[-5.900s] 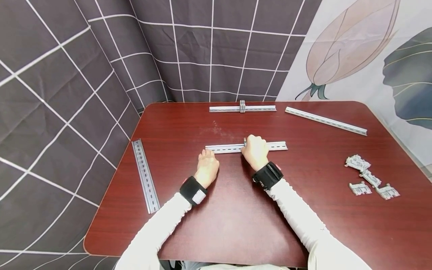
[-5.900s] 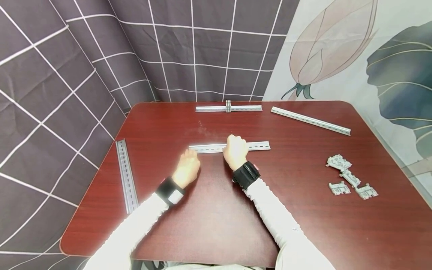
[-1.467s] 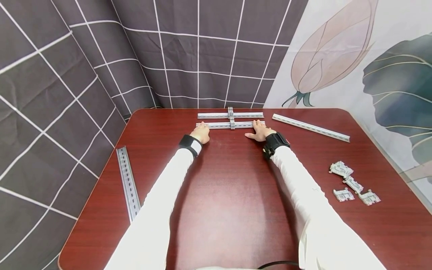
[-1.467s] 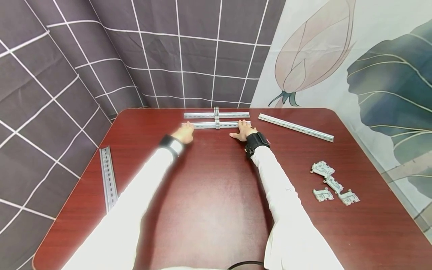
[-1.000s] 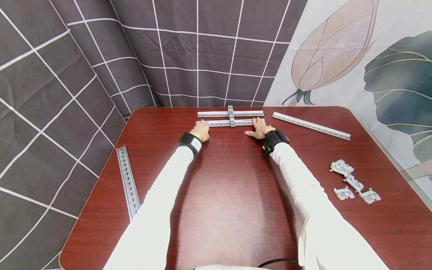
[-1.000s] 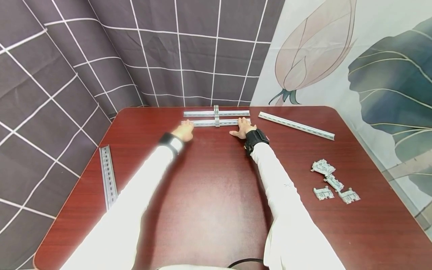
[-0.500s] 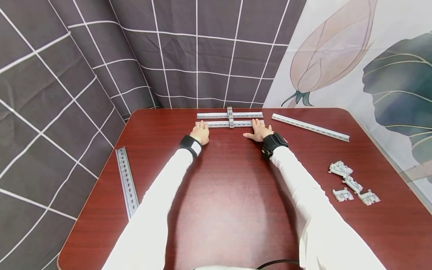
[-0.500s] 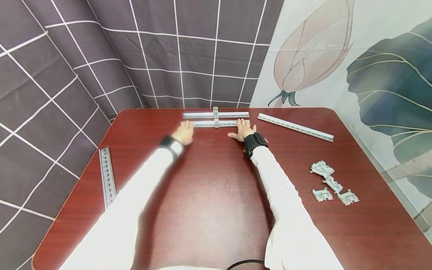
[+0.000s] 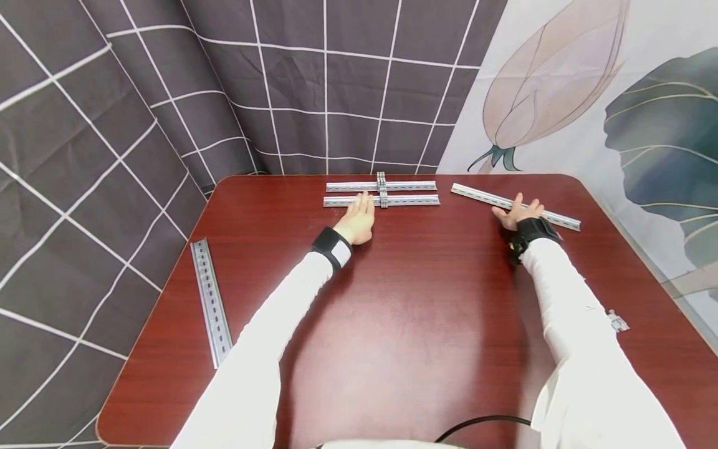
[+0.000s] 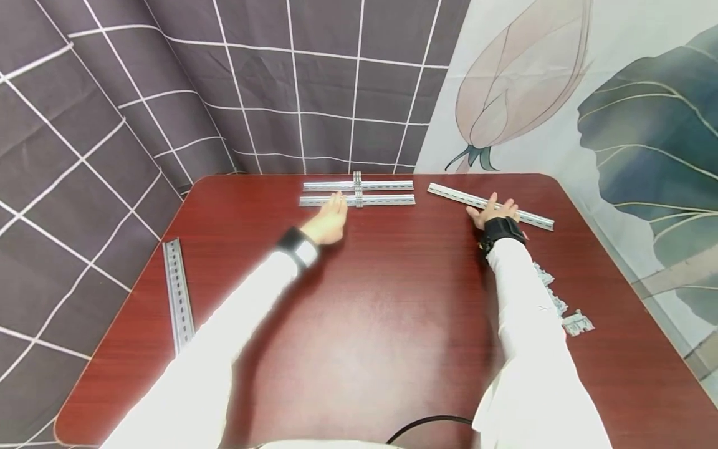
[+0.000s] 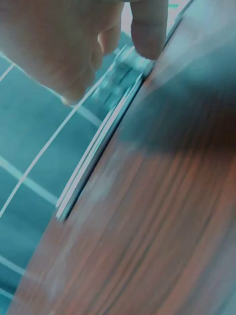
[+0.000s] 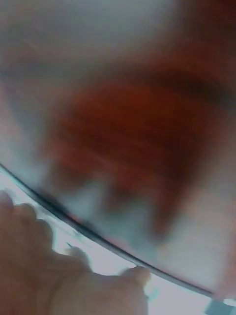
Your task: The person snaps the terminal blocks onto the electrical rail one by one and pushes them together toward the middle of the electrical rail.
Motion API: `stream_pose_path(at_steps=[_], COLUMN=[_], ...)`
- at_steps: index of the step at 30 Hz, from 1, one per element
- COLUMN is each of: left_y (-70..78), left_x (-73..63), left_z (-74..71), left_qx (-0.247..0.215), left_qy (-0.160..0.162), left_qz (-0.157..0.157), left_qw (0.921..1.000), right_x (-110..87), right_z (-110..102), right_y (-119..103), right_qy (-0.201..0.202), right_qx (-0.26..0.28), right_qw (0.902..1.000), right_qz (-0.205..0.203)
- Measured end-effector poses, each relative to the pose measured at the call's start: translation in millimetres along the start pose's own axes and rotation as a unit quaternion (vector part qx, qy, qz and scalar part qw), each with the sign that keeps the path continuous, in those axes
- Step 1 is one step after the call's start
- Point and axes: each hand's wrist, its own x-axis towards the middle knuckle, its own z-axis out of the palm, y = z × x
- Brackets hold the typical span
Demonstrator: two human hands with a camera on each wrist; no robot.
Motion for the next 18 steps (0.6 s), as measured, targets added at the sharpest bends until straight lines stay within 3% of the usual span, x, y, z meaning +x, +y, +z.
stream_pose_path(at_steps=[4,9,13,18], left_y=[22.9,48.9,69.3,93.6], left_x=[9.7,25.3,38.1,49.8], left_z=[3.3,1.6,1.7,4.8], left_qx=[0.01,0.009,0.01,0.01], left_qy=[-0.004,-0.014,-0.03,-0.053], left_qz=[0.057,0.101,0.12,0.123], left_qw=[0.9983,0.9948,0.9923,0.9909], right_x=[-0.1,-0.7,-9.1,-21.5], right_z=[2,0,-5,-7], right_y=[26,39,46,52], right_qy=[-0.029,-0.041,-0.049,-0.053], right_qx=[0.007,0.002,-0.003,-0.028], right_qw=[0.9985,0.9965,0.9952,0.989], right_qz=[-0.045,-0.072,-0.085,-0.135])
